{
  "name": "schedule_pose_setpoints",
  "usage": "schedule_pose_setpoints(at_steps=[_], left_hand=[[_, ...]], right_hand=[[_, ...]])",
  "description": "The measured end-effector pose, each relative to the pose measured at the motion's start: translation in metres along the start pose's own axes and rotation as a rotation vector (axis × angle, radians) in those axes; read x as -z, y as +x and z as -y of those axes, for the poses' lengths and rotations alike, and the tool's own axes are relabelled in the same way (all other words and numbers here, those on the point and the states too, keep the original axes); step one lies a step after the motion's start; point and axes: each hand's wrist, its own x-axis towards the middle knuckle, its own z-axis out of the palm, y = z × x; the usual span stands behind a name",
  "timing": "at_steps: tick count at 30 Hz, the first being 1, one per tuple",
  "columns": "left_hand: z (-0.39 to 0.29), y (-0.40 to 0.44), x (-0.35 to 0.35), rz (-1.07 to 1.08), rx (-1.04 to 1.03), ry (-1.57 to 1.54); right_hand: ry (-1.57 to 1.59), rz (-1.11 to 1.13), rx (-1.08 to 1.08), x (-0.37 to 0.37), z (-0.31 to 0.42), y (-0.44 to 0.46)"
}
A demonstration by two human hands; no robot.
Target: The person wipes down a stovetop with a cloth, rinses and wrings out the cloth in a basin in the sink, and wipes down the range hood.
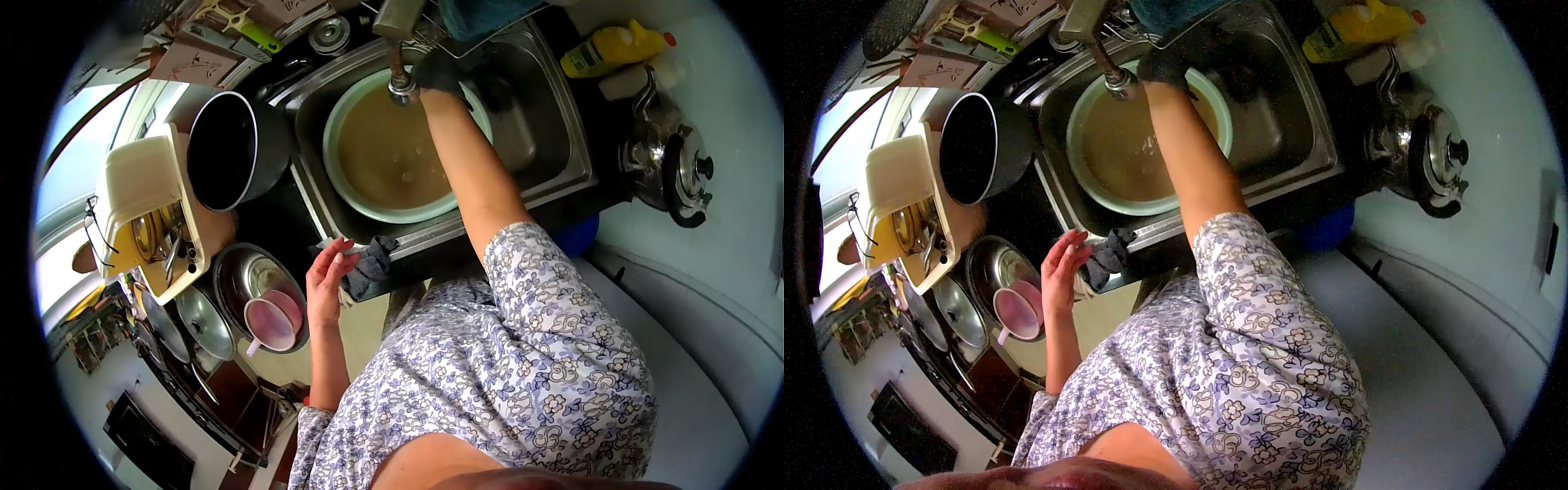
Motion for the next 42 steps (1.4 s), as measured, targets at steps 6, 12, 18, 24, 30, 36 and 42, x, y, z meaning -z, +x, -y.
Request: schedule_pose_setpoints(at_steps=[6,12,18,24,30,36,42], left_hand=[[-0.013,0.0,-0.011,0.06,-0.055,-0.058],[-0.004,0.005,-0.011,0.115,-0.004,-0.122],[0.004,0.012,-0.002,0.055,0.02,-0.164],[0.008,0.009,0.013,-0.053,0.101,-0.17],[0.002,0.019,-0.005,-0.015,0.098,-0.221],[-0.005,0.024,-0.004,-0.008,0.076,-0.245],[0.009,0.025,0.002,-0.063,0.114,-0.275]], right_hand=[[0.076,-0.047,-0.059,0.024,0.014,-0.001],[0.174,-0.099,-0.089,0.047,0.023,0.012],[0.248,-0.153,-0.024,0.023,0.029,0.028],[0.274,-0.155,-0.037,-0.022,-0.002,0.019],[0.758,-0.097,-0.121,-0.005,-0.004,0.008],[-0.06,0.036,0.248,0.065,0.025,0.013],[0.343,-0.221,0.148,-0.001,-0.004,0.004]])
